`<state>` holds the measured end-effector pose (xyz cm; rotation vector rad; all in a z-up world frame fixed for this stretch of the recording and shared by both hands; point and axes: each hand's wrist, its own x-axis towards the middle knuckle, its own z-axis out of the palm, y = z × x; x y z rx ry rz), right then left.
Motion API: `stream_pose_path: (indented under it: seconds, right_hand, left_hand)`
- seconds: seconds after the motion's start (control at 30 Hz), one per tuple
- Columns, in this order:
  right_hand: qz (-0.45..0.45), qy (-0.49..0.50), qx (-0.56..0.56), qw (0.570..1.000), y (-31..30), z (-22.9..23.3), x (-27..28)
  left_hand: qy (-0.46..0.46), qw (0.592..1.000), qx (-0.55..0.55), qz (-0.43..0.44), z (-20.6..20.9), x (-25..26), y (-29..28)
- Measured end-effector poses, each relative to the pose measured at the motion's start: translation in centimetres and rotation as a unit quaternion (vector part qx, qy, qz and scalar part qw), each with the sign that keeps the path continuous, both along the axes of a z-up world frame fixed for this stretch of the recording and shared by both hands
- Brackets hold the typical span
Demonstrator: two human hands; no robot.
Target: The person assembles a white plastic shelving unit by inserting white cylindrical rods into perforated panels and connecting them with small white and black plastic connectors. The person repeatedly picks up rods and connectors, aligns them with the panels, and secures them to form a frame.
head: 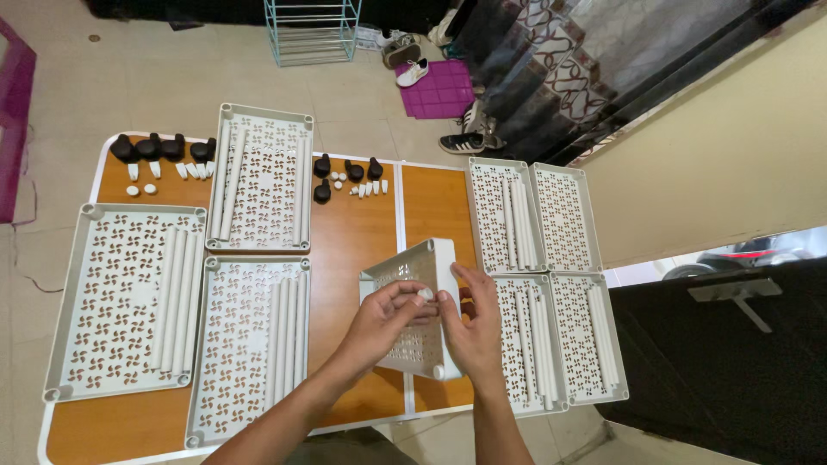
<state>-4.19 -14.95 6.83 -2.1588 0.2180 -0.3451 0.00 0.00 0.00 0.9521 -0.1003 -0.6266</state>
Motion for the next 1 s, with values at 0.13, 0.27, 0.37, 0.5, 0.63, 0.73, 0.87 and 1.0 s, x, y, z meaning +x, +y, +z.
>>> stream_pose_path:
  seconds: [0.13,0.27,0.37,0.5,0.63,0.73,0.87,1.0]
  right_hand:
    - [0.015,0.019,0.025,0.999,1.1,0.9,1.2]
    - [0.031,0.038,0.012,0.999,2.3,1.5,1.6]
    - [0.04,0.044,0.004,0.998,3.0,1.8,1.8]
    - [0.046,0.041,-0.02,0.998,3.9,2.3,2.2]
    - [0.056,0.042,-0.039,0.997,4.7,2.8,2.7]
    - [0.066,0.039,-0.093,0.993,4.9,3.0,2.9]
    - [0.054,0.067,-0.094,0.992,5.1,2.9,3.2]
    - [0.038,0.087,-0.108,0.99,5.4,2.8,3.3]
  left_hand:
    - [-0.055,0.997,0.016,0.044,0.0,2.3,0.6]
    - [-0.08,0.994,0.039,0.07,0.8,3.4,1.8]
    - [-0.082,0.992,0.055,0.079,1.3,3.5,2.6]
    - [-0.1,0.987,0.053,0.116,1.3,3.8,2.7]
    - [-0.117,0.98,0.079,0.139,0.9,4.1,2.8]
    - [-0.155,0.97,0.099,0.157,0.8,4.3,3.2]
    - [-0.192,0.96,0.132,0.154,1.2,4.9,3.8]
    - [-0.221,0.954,0.144,0.142,1.6,5.4,4.4]
